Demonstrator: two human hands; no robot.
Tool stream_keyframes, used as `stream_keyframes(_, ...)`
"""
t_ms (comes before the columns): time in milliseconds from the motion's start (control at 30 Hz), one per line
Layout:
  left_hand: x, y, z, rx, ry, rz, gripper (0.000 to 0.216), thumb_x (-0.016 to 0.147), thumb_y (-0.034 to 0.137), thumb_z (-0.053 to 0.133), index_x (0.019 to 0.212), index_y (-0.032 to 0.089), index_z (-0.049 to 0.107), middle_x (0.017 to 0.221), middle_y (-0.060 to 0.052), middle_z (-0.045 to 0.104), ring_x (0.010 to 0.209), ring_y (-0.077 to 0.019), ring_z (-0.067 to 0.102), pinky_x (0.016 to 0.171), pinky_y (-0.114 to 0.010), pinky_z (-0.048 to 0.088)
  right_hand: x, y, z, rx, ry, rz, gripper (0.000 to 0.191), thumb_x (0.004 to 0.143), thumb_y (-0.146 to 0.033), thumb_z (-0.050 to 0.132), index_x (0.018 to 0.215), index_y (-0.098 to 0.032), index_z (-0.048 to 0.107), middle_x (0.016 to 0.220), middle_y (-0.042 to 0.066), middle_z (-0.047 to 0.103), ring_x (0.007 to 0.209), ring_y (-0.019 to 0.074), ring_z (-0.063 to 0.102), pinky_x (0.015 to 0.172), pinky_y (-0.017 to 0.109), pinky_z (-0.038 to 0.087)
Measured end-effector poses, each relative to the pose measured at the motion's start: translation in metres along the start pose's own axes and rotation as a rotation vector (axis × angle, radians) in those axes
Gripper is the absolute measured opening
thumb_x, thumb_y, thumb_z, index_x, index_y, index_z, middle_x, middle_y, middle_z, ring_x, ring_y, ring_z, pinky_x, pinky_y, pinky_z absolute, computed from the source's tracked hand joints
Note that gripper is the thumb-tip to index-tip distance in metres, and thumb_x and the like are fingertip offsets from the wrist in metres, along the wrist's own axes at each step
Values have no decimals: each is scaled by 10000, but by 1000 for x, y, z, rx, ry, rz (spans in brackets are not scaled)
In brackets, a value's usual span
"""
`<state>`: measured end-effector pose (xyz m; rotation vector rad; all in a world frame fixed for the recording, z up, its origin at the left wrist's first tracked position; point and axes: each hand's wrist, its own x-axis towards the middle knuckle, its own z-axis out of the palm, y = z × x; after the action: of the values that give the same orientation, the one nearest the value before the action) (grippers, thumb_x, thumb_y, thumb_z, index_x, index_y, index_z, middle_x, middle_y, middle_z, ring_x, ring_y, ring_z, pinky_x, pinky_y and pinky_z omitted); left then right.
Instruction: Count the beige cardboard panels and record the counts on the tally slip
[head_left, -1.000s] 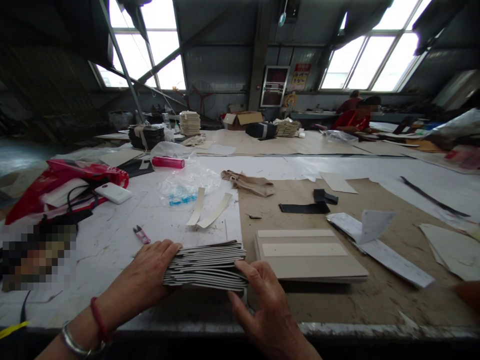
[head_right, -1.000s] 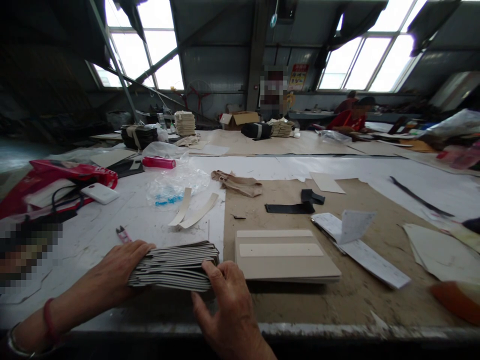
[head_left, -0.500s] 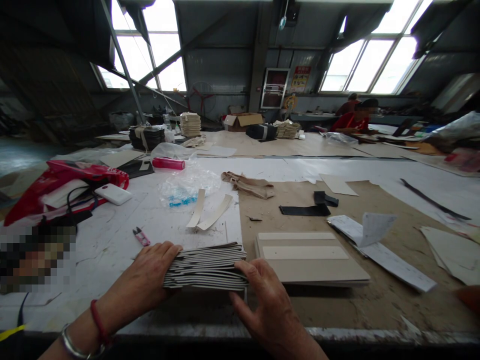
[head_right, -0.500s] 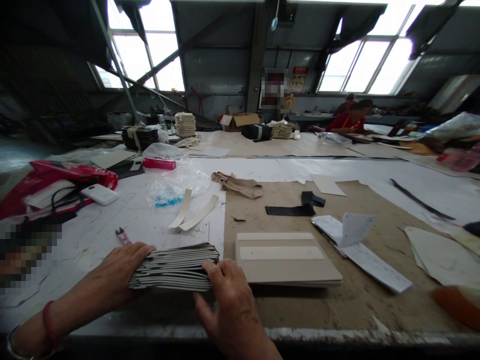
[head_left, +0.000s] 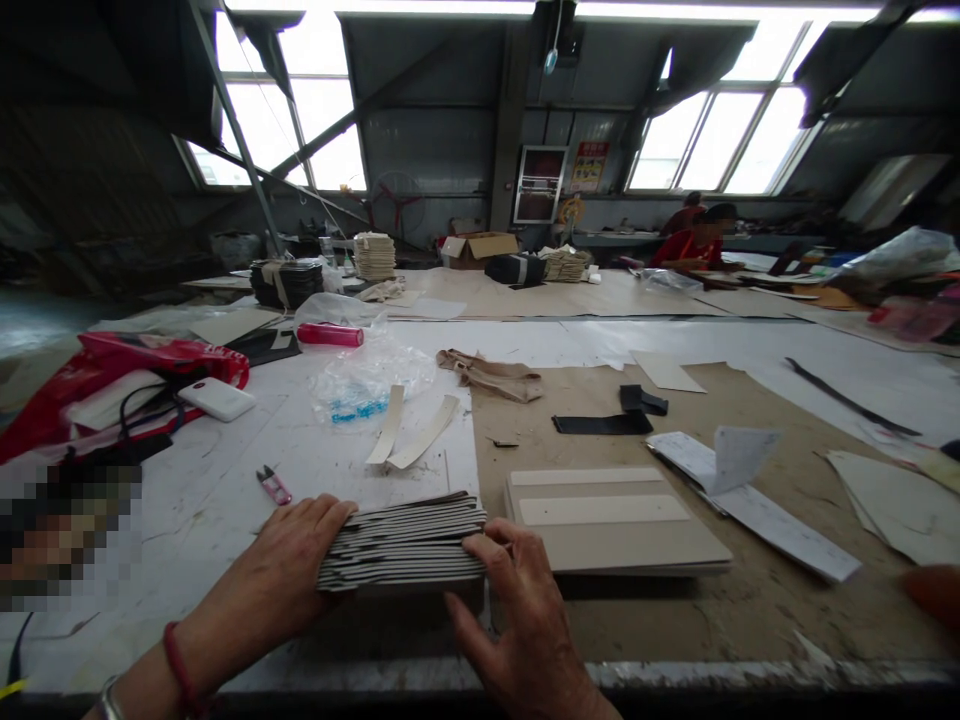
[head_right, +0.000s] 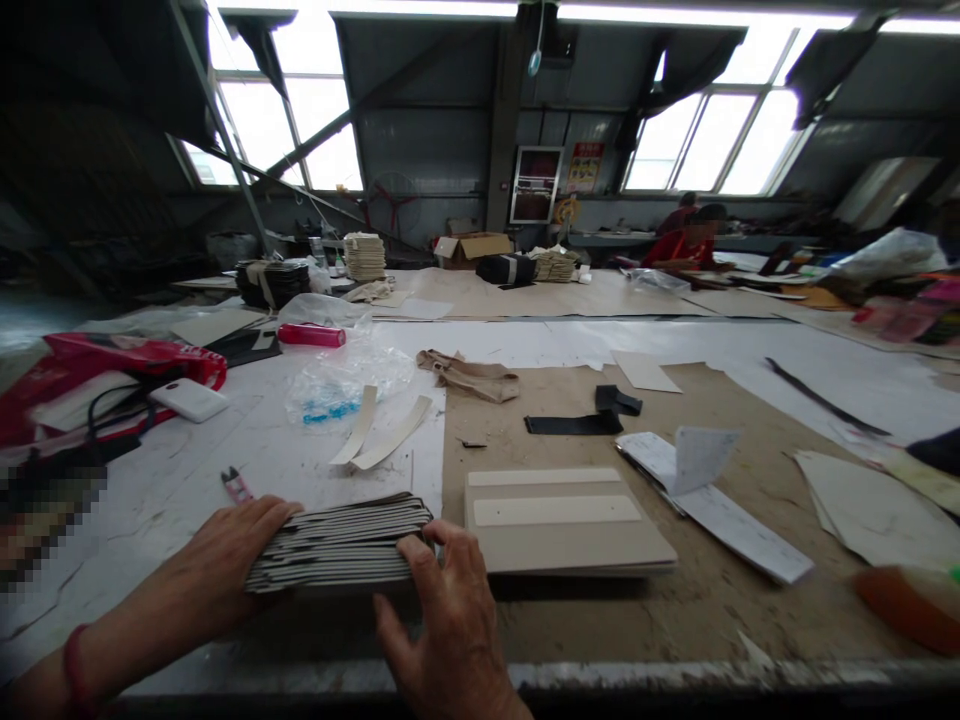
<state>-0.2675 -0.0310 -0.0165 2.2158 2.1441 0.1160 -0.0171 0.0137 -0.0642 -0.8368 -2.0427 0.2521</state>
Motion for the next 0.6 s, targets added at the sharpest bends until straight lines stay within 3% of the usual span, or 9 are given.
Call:
stream_keyframes(300, -3, -8, 8, -12, 22, 12, 492, 688, 190, 514, 1177, 199, 454, 1094, -59, 502, 1014, -215, 463, 896, -396, 319, 1, 1, 3, 2, 8, -27, 417, 733, -202, 616, 1131, -200, 490, 1205, 139, 468, 1117, 275, 490, 886, 430, 496)
stream_keyframes(600, -2, -7, 7, -20, 22, 9, 455, 714, 213, 507, 1167, 196, 466, 1078, -59, 509, 1000, -212, 470, 899, -404, 312, 0, 2, 5, 20, -8, -36, 399, 733, -191, 612, 1110, -189, 481, 1188, 138, 471, 1095, 261, 503, 876, 413, 501)
